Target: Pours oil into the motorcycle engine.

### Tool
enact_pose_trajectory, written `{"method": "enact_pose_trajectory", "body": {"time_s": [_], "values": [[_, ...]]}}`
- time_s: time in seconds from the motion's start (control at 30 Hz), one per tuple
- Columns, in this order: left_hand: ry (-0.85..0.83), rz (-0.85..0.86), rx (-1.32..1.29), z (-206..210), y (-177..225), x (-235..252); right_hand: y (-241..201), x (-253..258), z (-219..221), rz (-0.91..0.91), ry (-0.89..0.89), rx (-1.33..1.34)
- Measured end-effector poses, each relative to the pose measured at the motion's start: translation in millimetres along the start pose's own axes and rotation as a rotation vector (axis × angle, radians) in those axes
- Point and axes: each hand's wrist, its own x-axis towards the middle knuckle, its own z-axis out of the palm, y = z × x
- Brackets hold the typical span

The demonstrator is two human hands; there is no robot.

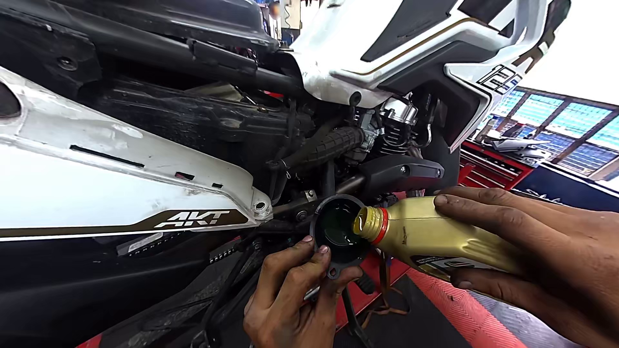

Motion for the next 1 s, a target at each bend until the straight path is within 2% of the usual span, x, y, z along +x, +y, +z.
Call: {"method": "enact_pose_trajectory", "body": {"time_s": [1.0], "values": [[-0.005,-0.002,0.013,-0.3,-1.3,0.3,2.3,9.4,-9.9,-0.007,-0.101,-0.019]]}}
